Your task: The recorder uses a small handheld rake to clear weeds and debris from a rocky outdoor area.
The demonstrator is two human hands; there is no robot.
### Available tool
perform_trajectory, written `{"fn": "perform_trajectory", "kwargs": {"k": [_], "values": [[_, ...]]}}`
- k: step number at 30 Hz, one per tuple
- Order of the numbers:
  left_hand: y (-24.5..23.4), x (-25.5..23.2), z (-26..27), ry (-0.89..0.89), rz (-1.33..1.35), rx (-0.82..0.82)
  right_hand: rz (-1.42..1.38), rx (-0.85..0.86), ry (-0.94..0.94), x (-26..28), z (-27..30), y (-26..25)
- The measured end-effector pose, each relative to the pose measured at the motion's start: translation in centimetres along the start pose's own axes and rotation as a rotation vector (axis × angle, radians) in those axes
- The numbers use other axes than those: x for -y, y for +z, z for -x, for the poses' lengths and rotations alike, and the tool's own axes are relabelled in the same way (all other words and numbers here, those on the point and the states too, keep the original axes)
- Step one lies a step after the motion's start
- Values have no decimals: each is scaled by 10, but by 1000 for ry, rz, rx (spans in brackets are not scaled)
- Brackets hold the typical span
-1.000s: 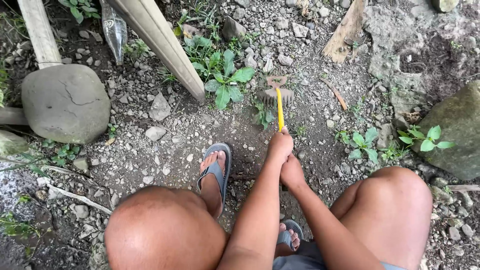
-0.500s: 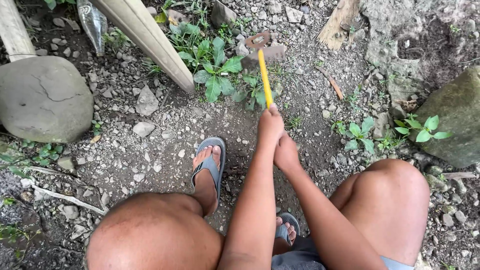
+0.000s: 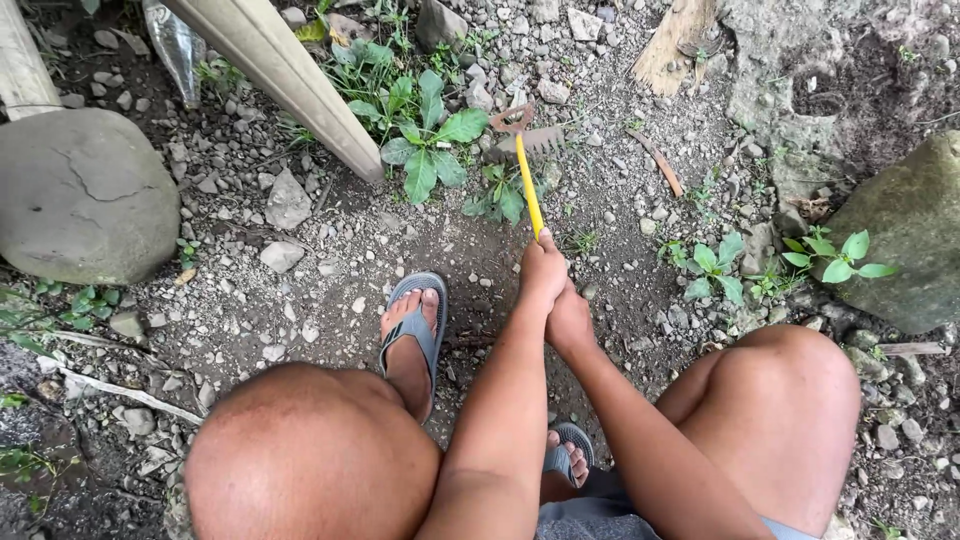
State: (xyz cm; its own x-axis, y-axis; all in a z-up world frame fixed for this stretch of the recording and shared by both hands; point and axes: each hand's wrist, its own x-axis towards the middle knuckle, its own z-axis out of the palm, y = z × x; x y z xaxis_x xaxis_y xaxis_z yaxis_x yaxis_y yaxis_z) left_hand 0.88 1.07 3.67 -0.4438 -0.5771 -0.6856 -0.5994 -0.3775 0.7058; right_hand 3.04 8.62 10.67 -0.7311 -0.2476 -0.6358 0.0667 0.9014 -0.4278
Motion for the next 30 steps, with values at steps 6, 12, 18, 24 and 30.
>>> {"fn": "perform_trajectory", "kwargs": {"k": [6,12,18,24,30], "values": [[-16,-13,15,-18,3,36,-7,3,-67,-3,7,7],[-34,-43,45,-21,-149,59,-35,6,-28,12,30,-1],[-39,-44,19,77,-160,-26,-254,-17,-57,29,17,1],[-19,-9,-17,5,-95,-22,89,13,-27,24,-4,6],[-13,3,-1,36,98,-36,110,0,-65,12,7,-3]]}}
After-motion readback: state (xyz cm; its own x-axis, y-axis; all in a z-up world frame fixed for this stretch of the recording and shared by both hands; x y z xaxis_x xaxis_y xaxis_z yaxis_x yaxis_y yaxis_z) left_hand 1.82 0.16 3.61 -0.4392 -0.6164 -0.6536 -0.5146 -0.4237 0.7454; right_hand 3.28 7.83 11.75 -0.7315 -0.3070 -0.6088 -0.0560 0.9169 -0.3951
